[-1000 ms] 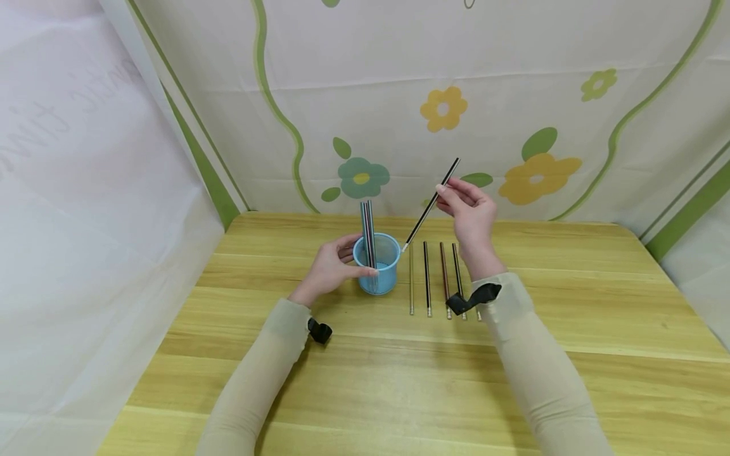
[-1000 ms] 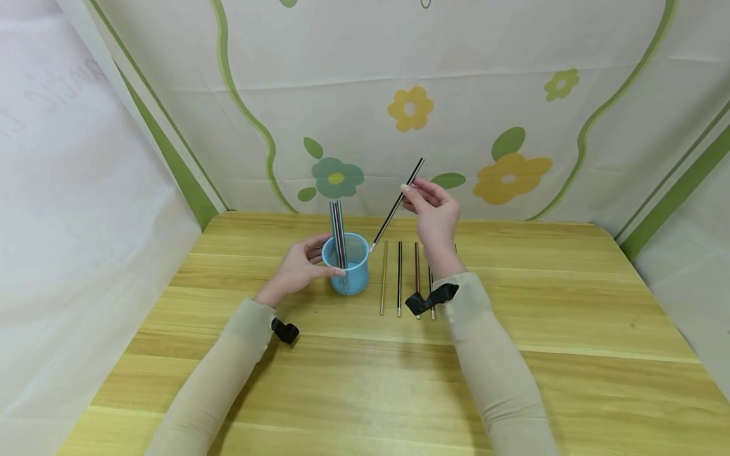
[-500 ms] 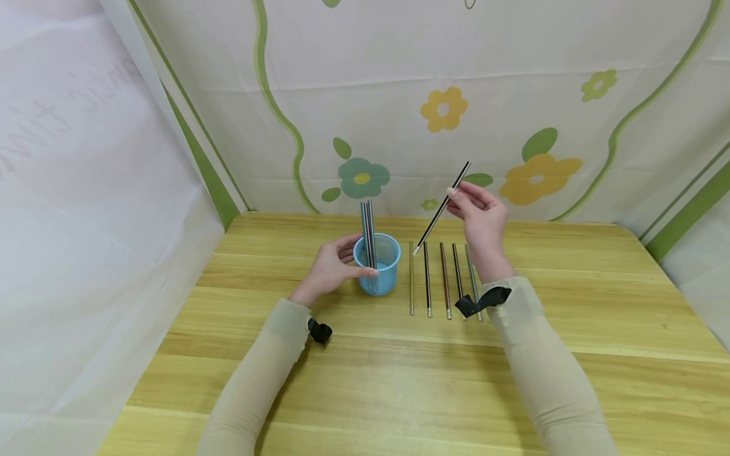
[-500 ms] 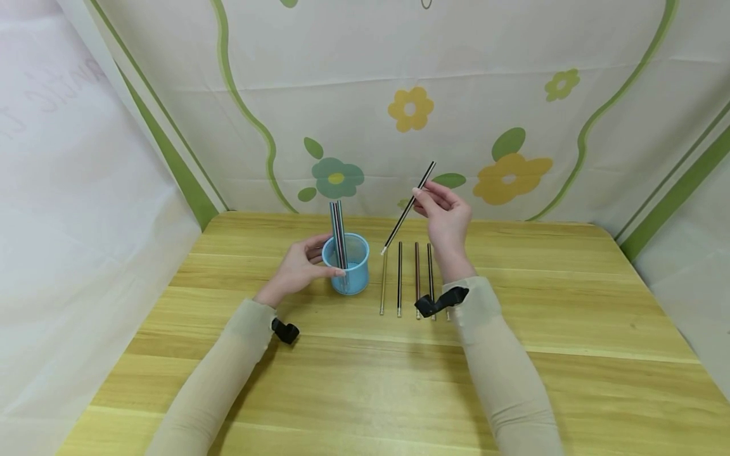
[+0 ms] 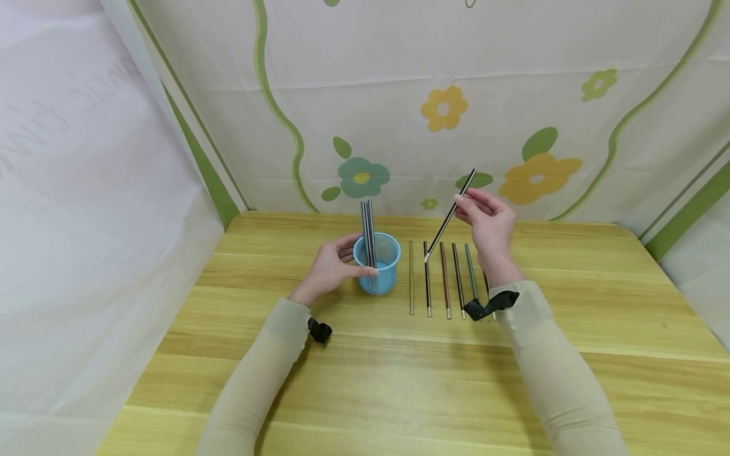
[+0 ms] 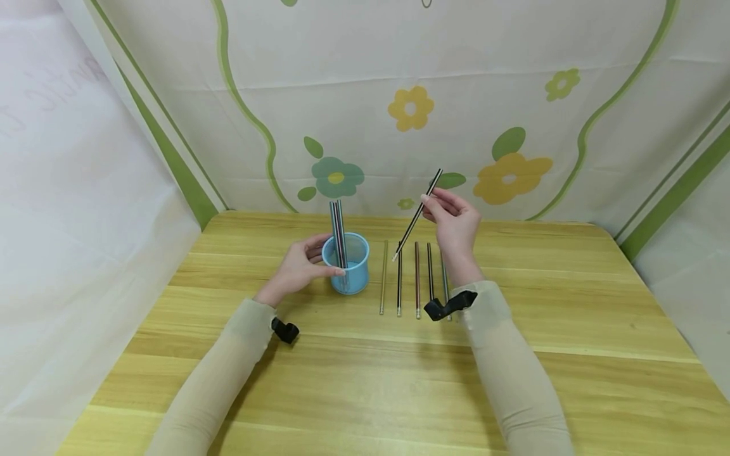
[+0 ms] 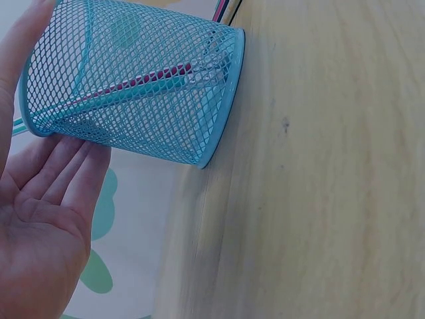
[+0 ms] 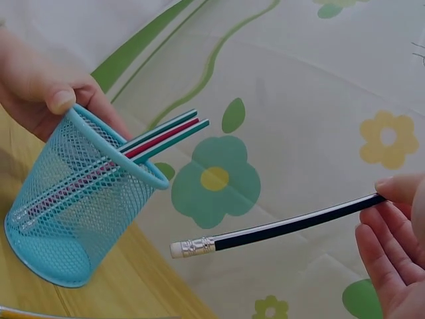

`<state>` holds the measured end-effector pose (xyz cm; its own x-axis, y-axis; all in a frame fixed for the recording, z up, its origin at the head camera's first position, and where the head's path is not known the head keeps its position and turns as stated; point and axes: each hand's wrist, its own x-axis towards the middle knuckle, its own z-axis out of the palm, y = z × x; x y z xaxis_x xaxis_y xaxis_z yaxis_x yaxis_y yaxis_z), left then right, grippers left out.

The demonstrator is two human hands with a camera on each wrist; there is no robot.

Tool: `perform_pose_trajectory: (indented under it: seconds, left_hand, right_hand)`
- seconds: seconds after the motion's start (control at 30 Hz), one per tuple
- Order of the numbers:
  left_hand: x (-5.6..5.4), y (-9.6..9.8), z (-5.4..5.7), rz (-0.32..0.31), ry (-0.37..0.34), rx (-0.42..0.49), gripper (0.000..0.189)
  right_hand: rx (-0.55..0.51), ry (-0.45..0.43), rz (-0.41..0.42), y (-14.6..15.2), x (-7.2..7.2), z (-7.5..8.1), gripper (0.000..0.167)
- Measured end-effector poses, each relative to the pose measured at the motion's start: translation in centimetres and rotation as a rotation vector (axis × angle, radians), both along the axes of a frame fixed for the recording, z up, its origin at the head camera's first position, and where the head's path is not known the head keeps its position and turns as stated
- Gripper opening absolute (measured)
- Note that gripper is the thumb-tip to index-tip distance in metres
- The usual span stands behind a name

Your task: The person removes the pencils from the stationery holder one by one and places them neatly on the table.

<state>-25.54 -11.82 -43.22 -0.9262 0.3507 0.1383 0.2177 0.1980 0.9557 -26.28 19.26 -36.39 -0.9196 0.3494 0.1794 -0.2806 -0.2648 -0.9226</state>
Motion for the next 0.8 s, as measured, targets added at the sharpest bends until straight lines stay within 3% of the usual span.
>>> perform_pose_trajectory:
  seconds: [0.37, 0.8]
  left_hand:
    - [0.1, 0.1, 0.1, -0.005, -0.006, 0.002, 0.084]
    - [0.1, 0.1, 0.3, -0.008, -0.012, -0.003, 0.083]
  right_hand:
    - [0.005, -0.036, -0.010, 1.6, 0.3, -0.7, 0.033]
    - [0.086, -0.101, -0.009, 3.9, 0.8, -1.9, 0.042]
